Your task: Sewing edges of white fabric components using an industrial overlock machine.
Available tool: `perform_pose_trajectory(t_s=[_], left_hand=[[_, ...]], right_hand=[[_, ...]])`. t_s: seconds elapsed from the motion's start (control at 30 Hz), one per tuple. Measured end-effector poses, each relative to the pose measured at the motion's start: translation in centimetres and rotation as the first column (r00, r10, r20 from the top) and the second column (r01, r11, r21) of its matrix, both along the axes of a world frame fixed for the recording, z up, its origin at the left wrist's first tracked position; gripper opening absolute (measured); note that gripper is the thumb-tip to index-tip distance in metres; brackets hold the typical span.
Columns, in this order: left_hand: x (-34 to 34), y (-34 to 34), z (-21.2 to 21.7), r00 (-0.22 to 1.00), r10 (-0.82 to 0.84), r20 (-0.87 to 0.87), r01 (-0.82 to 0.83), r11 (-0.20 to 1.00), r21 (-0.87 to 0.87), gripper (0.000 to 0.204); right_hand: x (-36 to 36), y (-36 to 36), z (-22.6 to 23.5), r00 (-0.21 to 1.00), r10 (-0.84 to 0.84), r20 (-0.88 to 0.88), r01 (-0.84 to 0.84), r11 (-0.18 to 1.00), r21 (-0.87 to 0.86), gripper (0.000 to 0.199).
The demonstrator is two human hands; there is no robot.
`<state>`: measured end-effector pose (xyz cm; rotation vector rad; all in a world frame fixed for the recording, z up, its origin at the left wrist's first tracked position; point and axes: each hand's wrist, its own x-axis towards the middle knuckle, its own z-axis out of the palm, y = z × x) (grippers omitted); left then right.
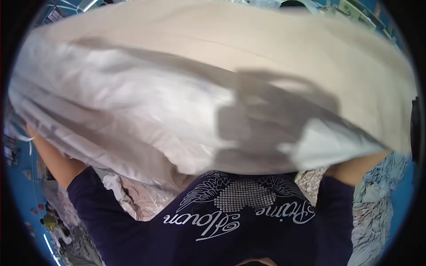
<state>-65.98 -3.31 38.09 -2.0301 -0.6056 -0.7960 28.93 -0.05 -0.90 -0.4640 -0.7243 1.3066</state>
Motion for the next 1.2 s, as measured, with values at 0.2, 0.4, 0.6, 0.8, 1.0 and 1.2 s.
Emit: perform_pose_trajectory(t_s=[0.2,0.4,0.6,0.8,1.0,1.2], left_hand=[[27.4,8.5,-6.8,0.992,-0.109,0.061,0.106,0.993,0.051,0.023],[39.5,11.1,-14.2,0.661,-0.012,0.75,0.746,0.117,-0.656,0.032],[39.6,11.7,-21.8,0.765,0.186,0.616,0.295,0.749,-0.593,0.018],[43.3,5.8,-26.2,0.671,0.151,0.726,0.656,0.335,-0.676,0.016],[44.1,4.5,-31.4,0.79,0.192,0.583,0.515,0.31,-0.799,0.019],[44.8,4.1,-32.4,0.781,0.198,0.592,0.532,0.285,-0.797,0.02]], right_hand=[[20.7,-30.4,-8.6,0.893,-0.301,0.334,0.332,0.942,-0.04,0.025],[-15.4,-38.9,-11.3,0.692,-0.399,0.602,0.527,0.849,-0.043,0.025],[-17.6,-13.5,-11.3,0.472,-0.344,0.812,0.604,0.797,-0.014,0.025],[-19.1,-1.2,-21.2,0.322,-0.245,0.915,0.514,0.856,0.049,0.025],[-23.3,1.5,-23.6,0.069,0.072,0.995,-0.145,0.987,-0.061,0.028],[-26.3,-1.3,1.5,0.658,-0.368,0.657,0.294,0.929,0.226,0.021]])
